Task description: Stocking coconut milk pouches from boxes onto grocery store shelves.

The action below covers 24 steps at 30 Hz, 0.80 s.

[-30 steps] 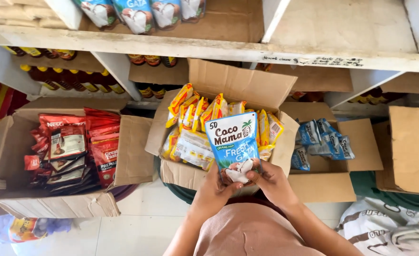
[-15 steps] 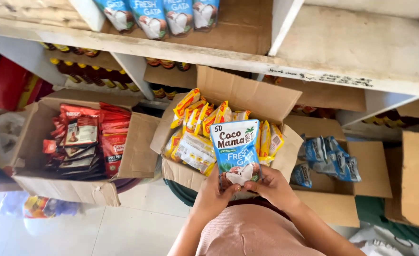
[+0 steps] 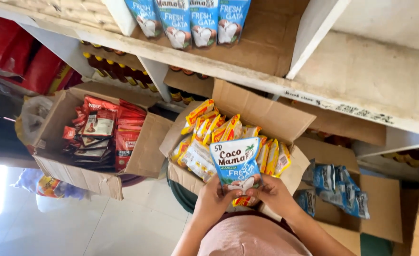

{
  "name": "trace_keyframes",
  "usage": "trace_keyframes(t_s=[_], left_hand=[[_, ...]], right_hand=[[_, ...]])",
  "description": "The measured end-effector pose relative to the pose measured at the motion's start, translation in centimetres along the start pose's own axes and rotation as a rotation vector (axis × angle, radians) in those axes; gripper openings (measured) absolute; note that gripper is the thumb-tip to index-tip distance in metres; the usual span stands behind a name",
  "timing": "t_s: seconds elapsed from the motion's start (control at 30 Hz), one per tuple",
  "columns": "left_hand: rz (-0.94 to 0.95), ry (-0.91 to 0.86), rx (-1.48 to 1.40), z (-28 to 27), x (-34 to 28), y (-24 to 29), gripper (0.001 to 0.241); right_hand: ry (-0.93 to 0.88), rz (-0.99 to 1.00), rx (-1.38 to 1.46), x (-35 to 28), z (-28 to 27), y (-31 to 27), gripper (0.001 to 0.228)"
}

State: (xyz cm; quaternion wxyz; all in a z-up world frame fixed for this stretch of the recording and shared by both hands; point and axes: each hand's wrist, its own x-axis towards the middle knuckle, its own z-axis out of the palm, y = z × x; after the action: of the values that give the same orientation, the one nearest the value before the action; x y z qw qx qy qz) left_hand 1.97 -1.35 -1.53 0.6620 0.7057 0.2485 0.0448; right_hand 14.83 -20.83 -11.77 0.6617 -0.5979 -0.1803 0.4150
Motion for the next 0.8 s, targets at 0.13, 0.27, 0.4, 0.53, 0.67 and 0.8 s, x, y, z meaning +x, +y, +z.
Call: trace_keyframes(t_s=[0.13, 0.27, 0.4, 0.53, 0.67, 0.8], left_hand=[[0.062, 0.0, -0.011, 0.6, 0.8, 0.4, 0.039], [0.035, -0.043, -0.088, 1.1, 1.3, 1.6, 0.038], [0.098, 0.045, 0.273, 2.1, 2.0, 1.0, 0.037], [0.109, -0.001, -0.105, 3.5, 3.0, -0.4, 0.026], [0.126, 0.004, -0.13, 3.7, 4.0, -1.1, 0.026], [0.113, 0.012, 0.028, 3.5, 5.1, 0.4, 0.02]], right_hand=[[-0.049, -0.053, 0.029, 0.6, -0.4, -1.3, 0.024], [-0.024, -0.047, 0.005, 1.0, -1.6, -0.8, 0.025], [-0.047, -0.048, -0.015, 1.1, -2.7, 0.3, 0.019], [-0.025, -0.06, -0.032, 1.5, -2.8, 0.1, 0.021], [-0.037, -0.118, 0.043, 1.9, -2.2, -1.5, 0.026], [-0.068, -0.236, -0.18, 2.1, -2.0, -4.4, 0.028]])
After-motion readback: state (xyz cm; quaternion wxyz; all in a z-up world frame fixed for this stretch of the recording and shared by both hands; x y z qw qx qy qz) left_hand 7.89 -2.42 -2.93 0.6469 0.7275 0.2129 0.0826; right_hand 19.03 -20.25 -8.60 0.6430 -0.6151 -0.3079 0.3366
